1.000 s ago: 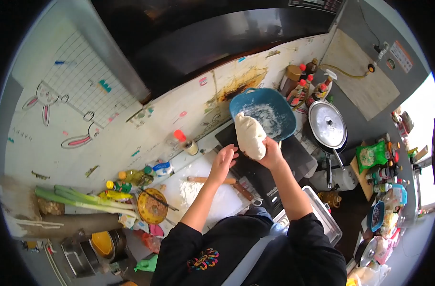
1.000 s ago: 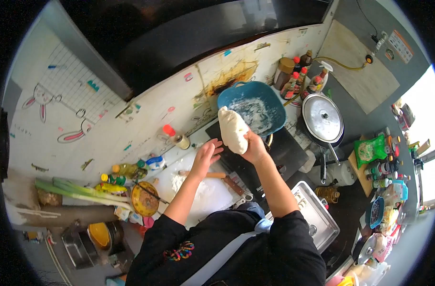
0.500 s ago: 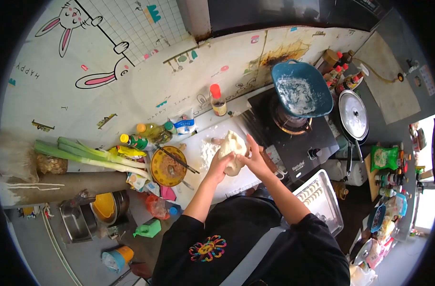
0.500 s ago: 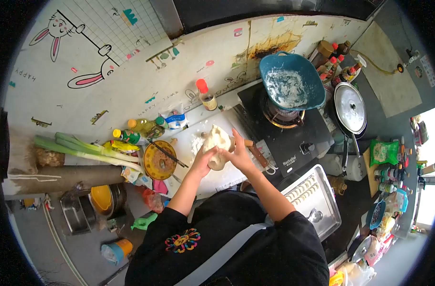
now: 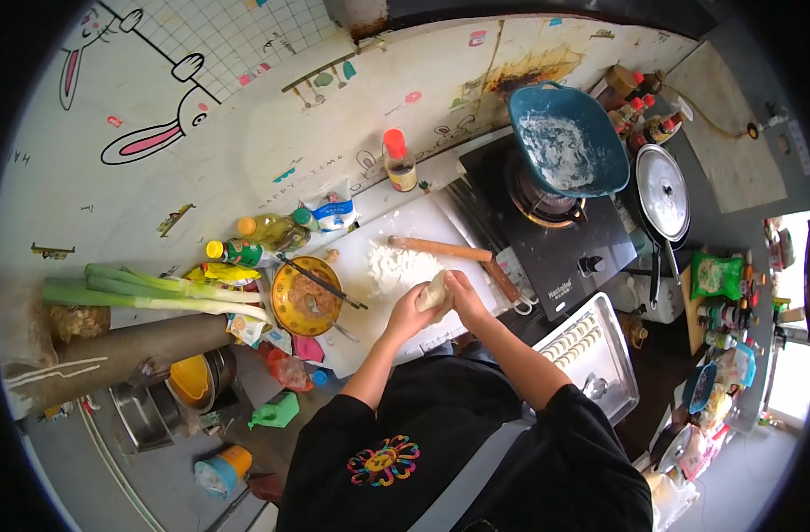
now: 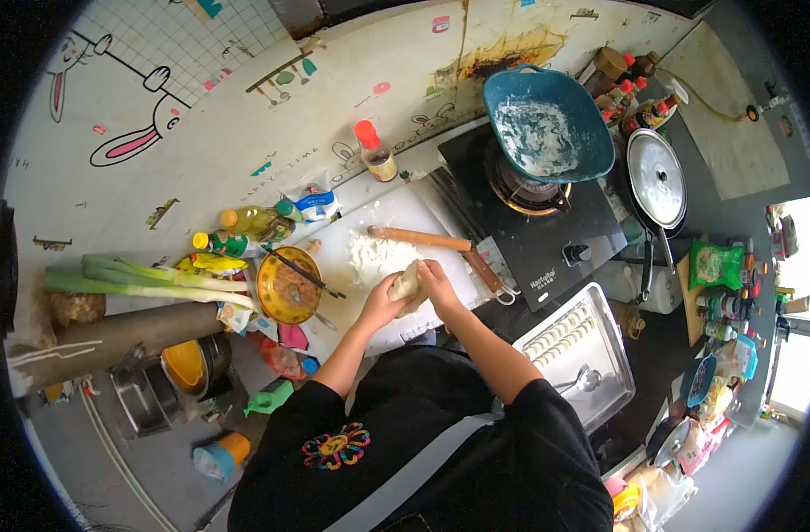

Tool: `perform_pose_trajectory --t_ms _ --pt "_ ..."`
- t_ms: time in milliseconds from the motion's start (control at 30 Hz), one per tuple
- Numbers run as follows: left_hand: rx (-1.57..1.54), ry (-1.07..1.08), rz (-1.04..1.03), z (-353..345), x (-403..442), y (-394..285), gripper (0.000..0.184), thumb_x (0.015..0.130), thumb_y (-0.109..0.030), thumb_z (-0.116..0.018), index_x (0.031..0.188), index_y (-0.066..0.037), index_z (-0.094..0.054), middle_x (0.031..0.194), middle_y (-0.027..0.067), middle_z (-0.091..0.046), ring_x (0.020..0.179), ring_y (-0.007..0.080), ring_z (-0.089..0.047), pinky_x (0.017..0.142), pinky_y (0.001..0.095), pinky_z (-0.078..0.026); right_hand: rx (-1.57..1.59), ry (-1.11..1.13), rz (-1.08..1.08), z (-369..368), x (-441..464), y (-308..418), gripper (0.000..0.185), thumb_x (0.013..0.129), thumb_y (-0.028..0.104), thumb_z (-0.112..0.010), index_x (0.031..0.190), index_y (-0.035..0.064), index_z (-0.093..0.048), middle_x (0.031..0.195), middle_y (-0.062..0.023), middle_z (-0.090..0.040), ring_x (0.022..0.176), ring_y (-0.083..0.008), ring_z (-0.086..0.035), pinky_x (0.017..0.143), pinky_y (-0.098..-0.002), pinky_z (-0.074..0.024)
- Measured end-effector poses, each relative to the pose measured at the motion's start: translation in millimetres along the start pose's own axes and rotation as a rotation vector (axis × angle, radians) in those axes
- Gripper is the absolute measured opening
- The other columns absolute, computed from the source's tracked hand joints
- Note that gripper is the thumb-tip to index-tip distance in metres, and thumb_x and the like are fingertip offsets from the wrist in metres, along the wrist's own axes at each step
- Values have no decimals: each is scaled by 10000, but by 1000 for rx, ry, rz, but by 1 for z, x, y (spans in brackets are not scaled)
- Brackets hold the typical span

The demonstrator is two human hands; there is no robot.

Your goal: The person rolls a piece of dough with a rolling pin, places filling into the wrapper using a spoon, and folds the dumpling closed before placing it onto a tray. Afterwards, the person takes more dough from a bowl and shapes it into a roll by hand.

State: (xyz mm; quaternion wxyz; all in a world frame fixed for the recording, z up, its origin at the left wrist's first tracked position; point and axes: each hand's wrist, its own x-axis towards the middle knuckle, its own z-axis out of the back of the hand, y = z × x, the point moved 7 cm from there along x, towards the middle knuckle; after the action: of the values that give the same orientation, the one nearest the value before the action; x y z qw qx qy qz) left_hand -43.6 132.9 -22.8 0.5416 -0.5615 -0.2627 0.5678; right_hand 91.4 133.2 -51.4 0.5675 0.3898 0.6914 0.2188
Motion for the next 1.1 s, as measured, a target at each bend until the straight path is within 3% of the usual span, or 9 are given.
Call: perform_pose_trajectory --t_ms 100,233,333,433,567,667,767,900,1100 --pt "322 -88 -151 -5 1 7 471 744 -107 -692 1173 -12 -522 1121 197 -570 1031 397 -538 861 423 -460 -388 63 256 5 19 4 374 924 221 -491 1232 12 -530 1132 -160 -601 1082 -243 -553 945 -317 -409" --pt "762 -261 -216 -16 -1 12 695 785 -110 -642 1388 -55 -300 1345 166 -433 1218 371 -427 967 519 -361 -668 119 201 2 19 7 407 909 171 -479 1279 1 -488 1245 -222 -539 1184 -336 -499 993 -356 -382" --pt "847 -155 -359 -25 -2 -38 736 800 -159 -639 1421 -75 -253 1373 154 -416 1261 352 -399 996 552 -316 -638 152 351 0 13 8 411 913 187 -480 1275 -7 -487 1278 -225 -512 1202 -338 -483 1005 -360 -371" --pt "960 -144 -269 -38 7 -7 735 802 -206 -654 1421 -102 -272 1386 145 -401 1270 353 -389 987 563 -328 -712 67 362 14 7 10 378 870 101 -513 1233 -5 -513 1242 -221 -523 1176 -353 -486 999 -376 -375" --pt "1103 -153 -235 -48 7 -8 724 801 -233 -659 1418 -134 -293 1392 138 -392 1261 342 -393 975 579 -333 -986 -368 728 49 -7 42 409 732 -34 -575 1133 33 -533 1131 -169 -503 1056 -381 -483 888 -454 -422" --pt "1115 -120 -249 -55 2 -8 674 834 -231 -619 1417 -137 -294 1396 131 -385 1253 333 -398 981 592 -318 -1110 -580 531 83 -4 57 391 776 59 -576 1159 56 -497 1132 -149 -487 1031 -359 -486 840 -488 -418" --pt "1024 -126 -198 -56 -1 -21 552 860 -212 -578 1364 -105 -383 1361 130 -420 1227 332 -412 999 554 -317 -1252 -501 223 105 7 35 471 810 141 -571 1252 58 -431 1187 -169 -488 1101 -373 -481 876 -506 -417" --pt "787 -243 -326 -38 29 -31 387 843 -143 -570 1215 -40 -531 1251 123 -511 1170 329 -447 1000 445 -350 -1229 -420 170 116 18 8 493 857 154 -515 1317 34 -386 1229 -223 -503 1121 -414 -489 928 -499 -400" --pt "985 -216 -506 -39 101 -43 410 762 -49 -612 1168 -67 -560 1151 85 -575 1111 291 -499 960 415 -390 -1170 -378 245 117 21 15 445 833 63 -485 1271 -1 -434 1204 -232 -512 1092 -399 -507 938 -437 -415"
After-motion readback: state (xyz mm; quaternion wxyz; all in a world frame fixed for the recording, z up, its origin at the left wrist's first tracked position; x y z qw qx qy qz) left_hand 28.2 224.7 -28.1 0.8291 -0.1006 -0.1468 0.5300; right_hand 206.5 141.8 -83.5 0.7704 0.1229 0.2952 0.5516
